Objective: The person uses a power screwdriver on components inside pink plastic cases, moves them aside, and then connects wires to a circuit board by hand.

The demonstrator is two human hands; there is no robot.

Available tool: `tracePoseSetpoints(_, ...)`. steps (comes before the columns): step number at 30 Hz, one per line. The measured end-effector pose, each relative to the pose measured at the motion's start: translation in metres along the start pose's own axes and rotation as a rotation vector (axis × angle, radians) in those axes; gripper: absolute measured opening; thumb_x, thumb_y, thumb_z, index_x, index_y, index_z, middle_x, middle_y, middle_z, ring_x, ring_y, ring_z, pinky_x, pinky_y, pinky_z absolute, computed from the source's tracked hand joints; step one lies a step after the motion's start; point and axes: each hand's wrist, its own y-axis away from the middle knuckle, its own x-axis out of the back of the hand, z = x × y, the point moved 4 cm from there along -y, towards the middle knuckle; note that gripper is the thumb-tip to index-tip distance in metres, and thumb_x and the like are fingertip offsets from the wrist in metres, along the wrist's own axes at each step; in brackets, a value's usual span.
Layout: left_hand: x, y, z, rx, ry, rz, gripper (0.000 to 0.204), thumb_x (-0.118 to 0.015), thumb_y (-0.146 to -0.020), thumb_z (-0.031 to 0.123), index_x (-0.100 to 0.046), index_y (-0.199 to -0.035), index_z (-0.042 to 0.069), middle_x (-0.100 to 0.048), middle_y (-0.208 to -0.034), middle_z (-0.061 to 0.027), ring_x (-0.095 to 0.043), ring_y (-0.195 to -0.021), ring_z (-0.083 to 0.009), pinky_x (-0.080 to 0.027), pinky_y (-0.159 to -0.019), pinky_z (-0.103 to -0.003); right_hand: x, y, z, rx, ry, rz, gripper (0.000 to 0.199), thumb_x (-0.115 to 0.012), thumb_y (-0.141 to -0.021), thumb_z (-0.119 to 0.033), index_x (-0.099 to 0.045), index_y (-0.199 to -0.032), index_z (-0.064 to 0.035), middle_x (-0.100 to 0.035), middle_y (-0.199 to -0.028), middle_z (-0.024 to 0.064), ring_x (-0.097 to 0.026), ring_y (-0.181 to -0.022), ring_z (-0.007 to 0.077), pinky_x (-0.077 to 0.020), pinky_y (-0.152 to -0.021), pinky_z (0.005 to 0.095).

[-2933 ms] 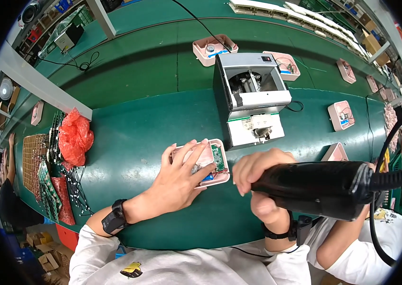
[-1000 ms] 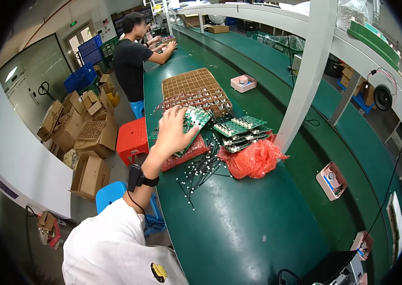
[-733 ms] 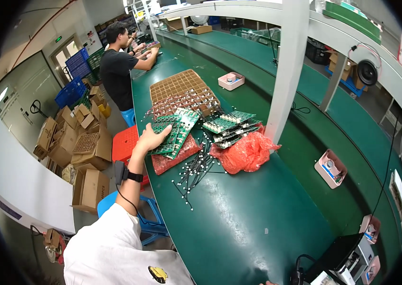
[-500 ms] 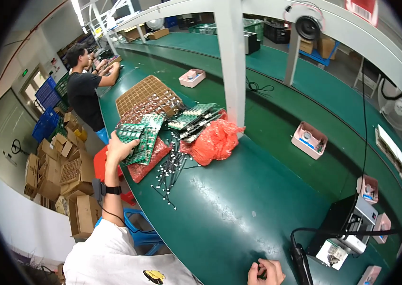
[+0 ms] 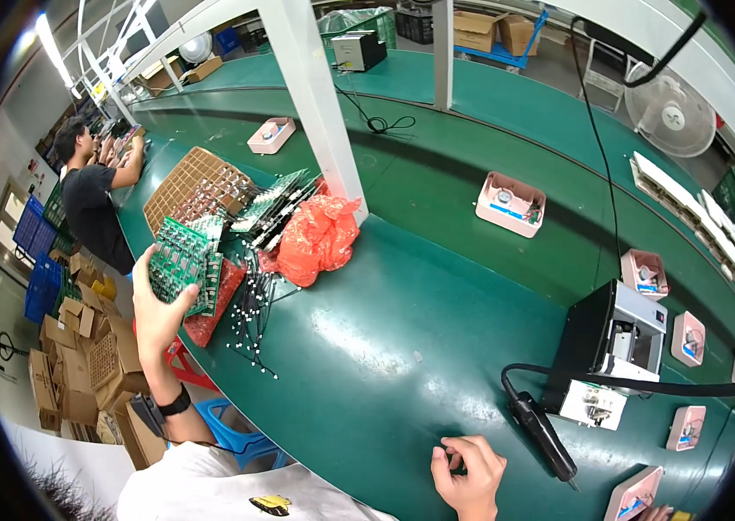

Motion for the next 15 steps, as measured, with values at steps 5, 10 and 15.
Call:
tracePoseSetpoints(5,-0.032,0.082,0.107,-0.652,0.307,-0.513,0.108,-0.092,-0.059,0.048,-0.050,-0.149,0.005,-0.049,-0.148,-0.0206,-0.048,-0.137,-0.0390,-0.037,-0.115,-0.053,-0.017,-0.022,-0.023,-0.047,-0.304,0.016,0.022,-0.078,-0.085,-0.007,-0.070,-0.103,0.0020,-0.068,-0.081,0.0078,-0.061,-0.057,0.0110,-0.0446,-0.050,0.0234)
tracePoseSetpoints(10,-0.094,0.162,0.169,-0.850,0.395,-0.901,0.104,-0.092,-0.064,0.052,-0.051,-0.149,0.007,-0.047,-0.151,-0.0209,-0.044,-0.139,-0.0412,-0.032,-0.117,-0.054,-0.029,-0.019,-0.030,-0.472,-1.023,0.001,0.033,-0.072,-0.097,-0.017,-0.062,-0.118,0.0073,-0.071,-0.088,0.0087,-0.065,-0.062,0.0120,-0.0502,-0.053,0.0235)
tracePoseSetpoints(15,-0.104,0.172,0.169,-0.821,0.528,-0.932,0.095,-0.089,-0.073,0.046,-0.049,-0.150,0.006,-0.044,-0.154,-0.0226,-0.043,-0.140,-0.0426,-0.032,-0.116,-0.055,-0.024,-0.007,-0.008,-0.635,-0.846,-0.019,0.029,-0.065,-0.103,-0.014,-0.060,-0.120,0.0089,-0.072,-0.094,0.0094,-0.067,-0.067,0.0119,-0.0534,-0.054,0.0235)
